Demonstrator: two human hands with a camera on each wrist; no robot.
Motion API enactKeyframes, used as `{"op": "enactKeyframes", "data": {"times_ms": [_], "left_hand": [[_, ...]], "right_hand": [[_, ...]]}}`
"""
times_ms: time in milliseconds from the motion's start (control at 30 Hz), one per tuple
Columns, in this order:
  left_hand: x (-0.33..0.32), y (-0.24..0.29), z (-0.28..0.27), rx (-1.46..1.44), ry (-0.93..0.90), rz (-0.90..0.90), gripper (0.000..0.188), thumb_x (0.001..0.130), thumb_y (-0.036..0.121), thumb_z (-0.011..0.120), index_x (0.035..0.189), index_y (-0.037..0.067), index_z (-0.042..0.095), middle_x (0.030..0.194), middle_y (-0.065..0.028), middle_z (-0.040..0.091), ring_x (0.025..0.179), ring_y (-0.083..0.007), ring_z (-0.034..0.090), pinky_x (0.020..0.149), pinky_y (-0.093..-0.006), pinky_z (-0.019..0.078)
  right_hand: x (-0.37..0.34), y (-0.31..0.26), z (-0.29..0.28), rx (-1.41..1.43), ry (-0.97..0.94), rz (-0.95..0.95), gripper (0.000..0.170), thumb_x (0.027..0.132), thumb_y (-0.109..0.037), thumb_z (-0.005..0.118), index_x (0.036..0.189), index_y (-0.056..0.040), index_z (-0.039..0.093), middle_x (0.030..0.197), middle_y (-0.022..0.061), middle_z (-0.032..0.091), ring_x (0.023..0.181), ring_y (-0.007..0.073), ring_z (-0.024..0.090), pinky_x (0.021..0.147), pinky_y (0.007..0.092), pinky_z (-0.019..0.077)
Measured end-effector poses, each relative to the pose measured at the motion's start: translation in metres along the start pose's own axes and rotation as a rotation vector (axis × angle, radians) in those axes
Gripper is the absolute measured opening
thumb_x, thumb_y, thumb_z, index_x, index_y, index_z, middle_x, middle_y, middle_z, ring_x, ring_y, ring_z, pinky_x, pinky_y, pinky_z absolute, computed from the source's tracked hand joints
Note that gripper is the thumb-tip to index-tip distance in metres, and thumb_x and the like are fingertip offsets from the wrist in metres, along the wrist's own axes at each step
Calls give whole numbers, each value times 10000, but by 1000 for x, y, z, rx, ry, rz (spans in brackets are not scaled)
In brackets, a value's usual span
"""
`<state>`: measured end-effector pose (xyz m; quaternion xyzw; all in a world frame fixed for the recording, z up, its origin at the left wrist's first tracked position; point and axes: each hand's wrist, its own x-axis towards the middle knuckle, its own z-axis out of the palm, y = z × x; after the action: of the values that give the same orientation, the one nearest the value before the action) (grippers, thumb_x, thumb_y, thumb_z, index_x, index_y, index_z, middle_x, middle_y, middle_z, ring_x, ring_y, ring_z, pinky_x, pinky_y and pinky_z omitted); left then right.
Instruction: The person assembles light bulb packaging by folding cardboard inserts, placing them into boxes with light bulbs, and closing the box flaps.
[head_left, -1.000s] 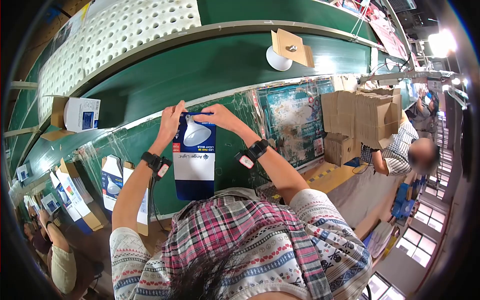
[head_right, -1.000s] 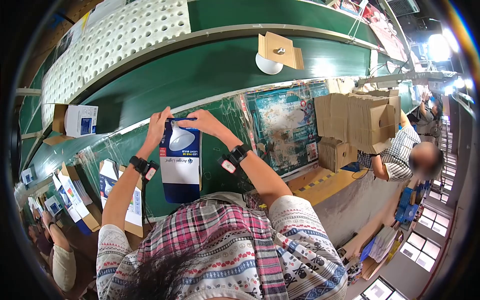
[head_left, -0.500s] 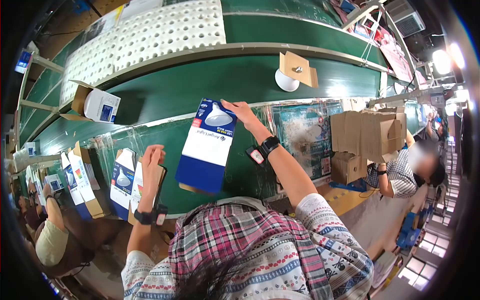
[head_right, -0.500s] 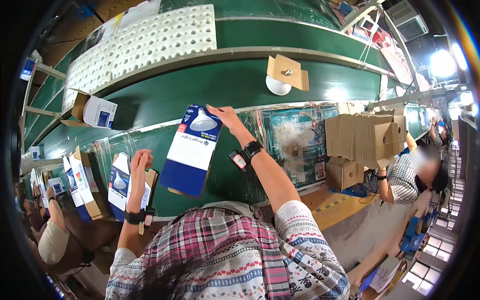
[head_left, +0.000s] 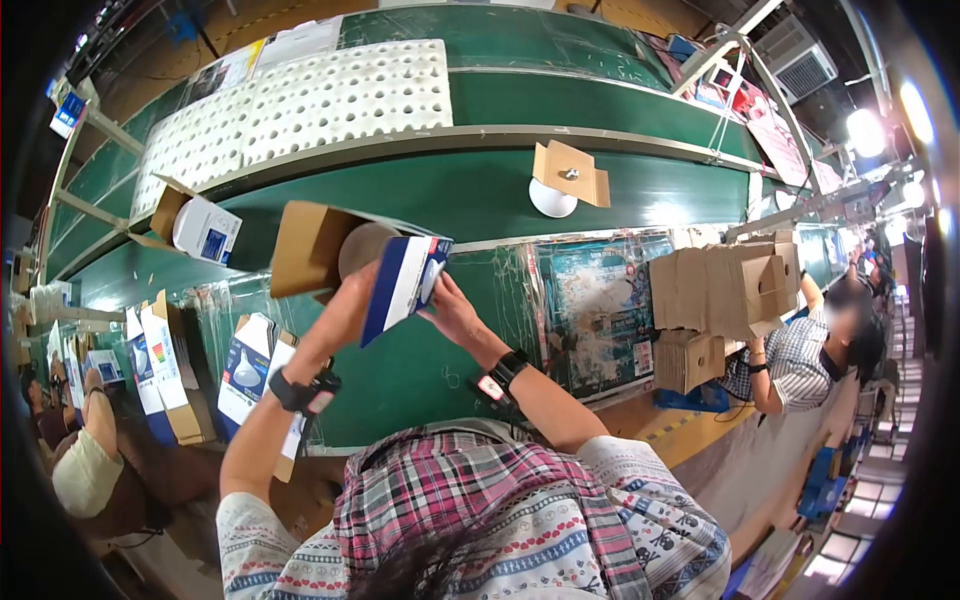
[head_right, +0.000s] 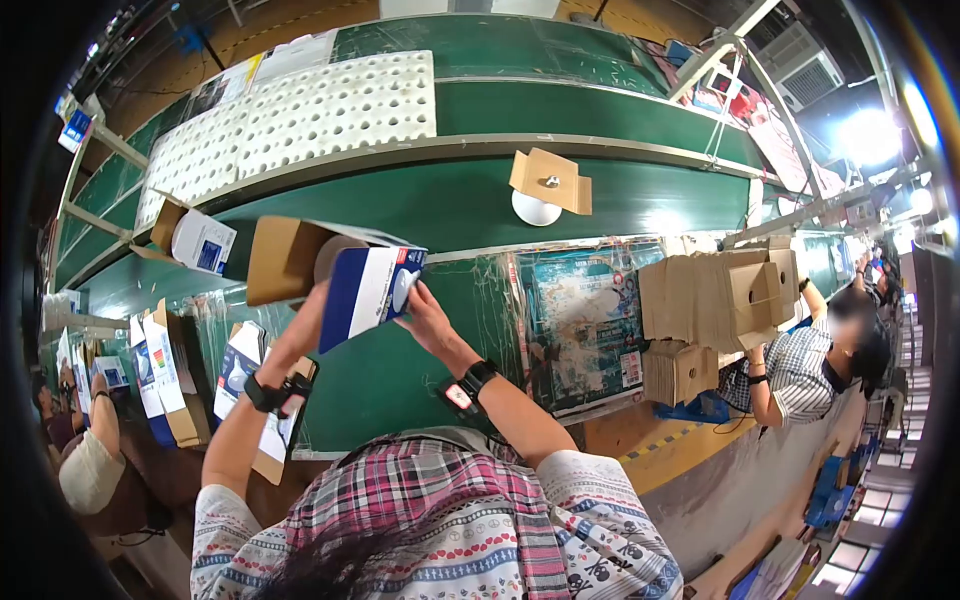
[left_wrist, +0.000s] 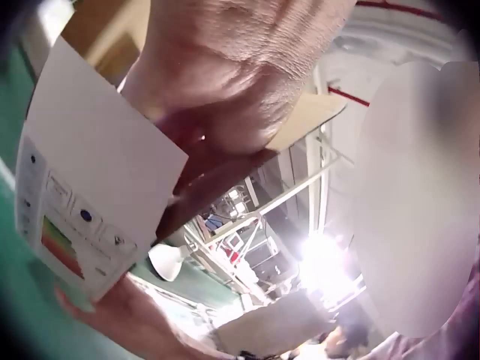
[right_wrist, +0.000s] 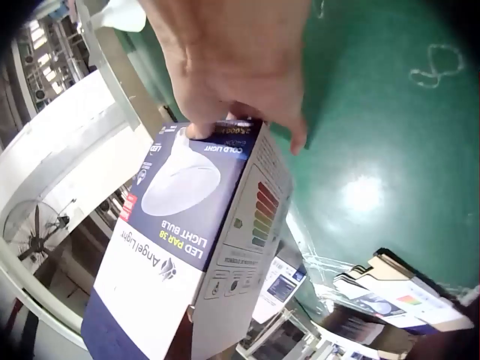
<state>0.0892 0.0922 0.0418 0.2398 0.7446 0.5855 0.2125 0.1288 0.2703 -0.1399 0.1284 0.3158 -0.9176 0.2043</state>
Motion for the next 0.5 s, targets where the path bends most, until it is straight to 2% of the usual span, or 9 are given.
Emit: {"op": "enactKeyframes", "data": {"times_ms": [67,133,200,267,300,400,433,467,500], "left_hand": [[25,-12,-29,400,-117,97,320,776,18,592,1093,-19,574,1065,-155,584,924,-331,585,805,-351,484],[51,-20,-54,699,-102,146,204,724,-26,583,917,40,592,962,-86,588,998,-267,542,888,-379,379],[72,-8,-78,769,-143,338,256,671,-27,615,892,95,572,957,-36,580,1084,-211,507,991,-398,265],[104,-42,-105,827,-246,298,434,632,46,608,1061,84,555,1157,-56,542,1186,-255,453,1060,-426,164],[113,-55,-119,674,-236,470,446,630,-19,533,1058,100,578,1159,-76,553,1210,-235,445,1061,-462,140],[127,-64,-125,902,72,352,412,621,-78,583,982,119,614,1090,-45,593,1155,-240,485,1018,-444,236],[127,-66,-130,815,225,378,408,656,-87,561,1015,99,616,1104,-63,592,1128,-266,500,990,-429,290],[122,-67,-134,730,380,406,405,691,-96,540,1048,78,619,1118,-81,590,1101,-291,516,962,-413,344],[108,-63,-135,597,575,362,371,768,-102,486,1083,51,608,1103,-111,585,1055,-323,534,882,-365,427]], "right_hand": [[18,-4,1,-123,52,-14,324,948,-348,484,1233,-204,429,1081,-36,528,950,114,519,820,373,428],[40,-6,0,-238,-1,5,297,916,-255,560,1170,-126,474,997,-21,534,872,112,518,783,330,432],[70,0,4,-443,-51,24,274,897,-205,591,1124,-80,504,954,-8,542,842,122,528,760,301,438],[86,-5,29,-249,-6,10,224,870,-130,610,1055,-29,534,902,15,551,798,152,540,738,289,454],[106,1,27,-179,14,-13,212,869,-124,607,1042,-22,539,897,23,552,799,159,544,754,298,461],[155,12,17,131,-3,-107,137,845,-26,570,946,57,528,866,81,549,920,244,582,947,348,457],[167,10,12,113,-20,-110,145,839,-9,552,962,54,507,920,93,554,954,283,583,991,356,442],[161,-12,38,244,177,34,200,789,-22,586,953,69,516,1053,154,539,1039,299,548,1026,363,410],[164,-25,45,280,212,105,254,790,-22,580,997,86,480,1139,187,498,1109,330,513,1009,362,427]]}}
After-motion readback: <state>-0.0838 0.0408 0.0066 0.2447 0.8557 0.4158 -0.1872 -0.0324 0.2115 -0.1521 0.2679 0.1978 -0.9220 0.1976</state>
